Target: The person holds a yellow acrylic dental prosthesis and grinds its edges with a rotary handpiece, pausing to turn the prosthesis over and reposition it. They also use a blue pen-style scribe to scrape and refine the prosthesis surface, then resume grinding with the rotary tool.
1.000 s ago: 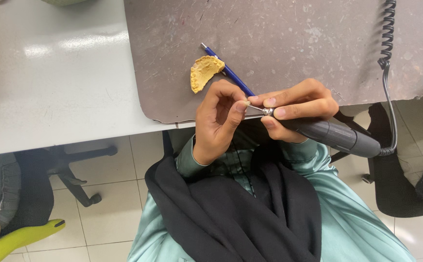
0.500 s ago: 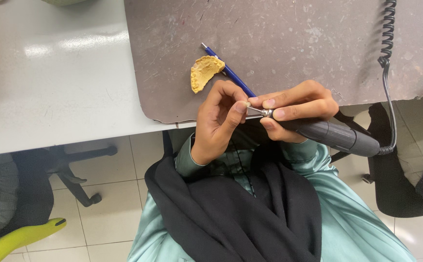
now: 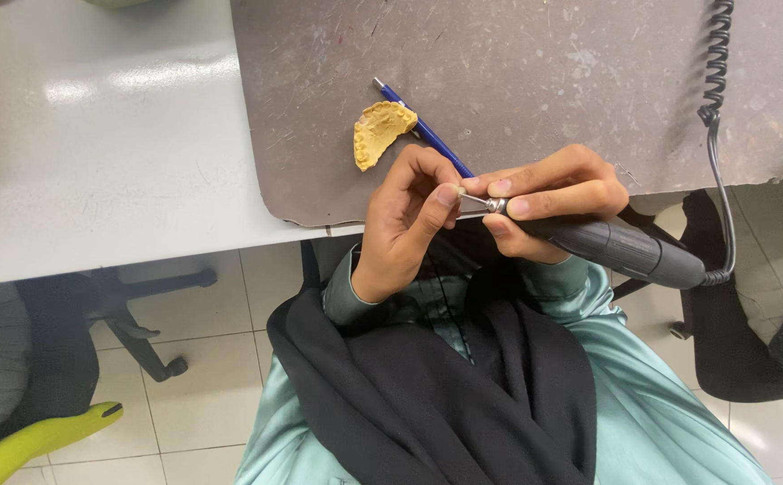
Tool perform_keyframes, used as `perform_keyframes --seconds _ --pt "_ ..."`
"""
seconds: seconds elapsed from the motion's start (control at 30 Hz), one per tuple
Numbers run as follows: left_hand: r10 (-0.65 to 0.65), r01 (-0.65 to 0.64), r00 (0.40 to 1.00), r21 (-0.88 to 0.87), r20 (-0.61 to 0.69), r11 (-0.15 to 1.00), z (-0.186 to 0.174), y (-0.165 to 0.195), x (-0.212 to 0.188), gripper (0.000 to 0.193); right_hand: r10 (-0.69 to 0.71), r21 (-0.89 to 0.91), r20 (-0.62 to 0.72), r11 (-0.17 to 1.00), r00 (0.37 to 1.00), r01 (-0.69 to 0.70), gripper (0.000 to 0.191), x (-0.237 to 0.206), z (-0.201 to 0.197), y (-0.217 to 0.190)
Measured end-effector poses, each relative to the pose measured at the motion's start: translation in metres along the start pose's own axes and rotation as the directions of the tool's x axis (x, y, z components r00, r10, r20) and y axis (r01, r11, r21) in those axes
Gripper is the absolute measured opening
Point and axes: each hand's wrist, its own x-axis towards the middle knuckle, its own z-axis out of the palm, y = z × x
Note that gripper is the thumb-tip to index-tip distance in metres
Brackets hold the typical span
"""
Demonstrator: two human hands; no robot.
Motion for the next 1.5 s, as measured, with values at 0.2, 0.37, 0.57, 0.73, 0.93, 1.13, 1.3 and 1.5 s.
perform_keyframes --seconds 0.2,0.37,0.57,0.73,0.93,1.13,1.3,1.5 --pt "-0.008 0.008 1.000 -0.031 0.001 0.999 0.000 0.000 0.000 0.013 0.003 0.013 0.002 1.000 1.000 -0.003 0.026 0.000 0.000 0.001" --pt "-0.008 0.008 1.000 -0.029 0.003 1.000 0.000 0.001 0.001 0.012 0.001 0.002 0.030 1.000 1.000 -0.001 0.025 0.001 -0.002 0.000" --pt "-0.021 0.021 1.000 -0.031 0.013 0.999 -0.001 0.002 0.000 0.014 0.013 -0.013 0.012 1.000 1.000 -0.013 0.025 0.001 0.000 -0.002" --pt "-0.022 0.023 0.999 -0.028 0.026 0.999 -0.001 0.003 0.001 0.015 0.004 -0.008 0.014 1.000 1.000 -0.004 0.025 0.001 0.000 0.000" --pt "-0.086 0.088 0.994 -0.038 0.064 0.995 -0.005 0.008 0.003 0.018 0.015 0.067 0.005 0.998 1.000 -0.015 0.025 0.000 -0.002 0.004" --pt "-0.107 0.112 0.991 -0.065 0.084 0.992 -0.006 0.011 0.004 0.019 0.109 0.077 -0.065 0.992 0.992 -0.103 0.025 -0.006 0.002 -0.001" --pt "-0.080 0.087 0.993 -0.086 0.086 0.992 -0.006 0.011 0.005 0.018 0.103 0.083 -0.055 0.992 0.993 -0.098 0.025 -0.004 0.002 0.000" --pt "-0.067 0.074 0.995 -0.095 0.076 0.993 -0.005 0.009 0.005 0.018 0.098 0.072 -0.035 0.993 0.995 -0.095 0.025 -0.003 0.001 -0.001"
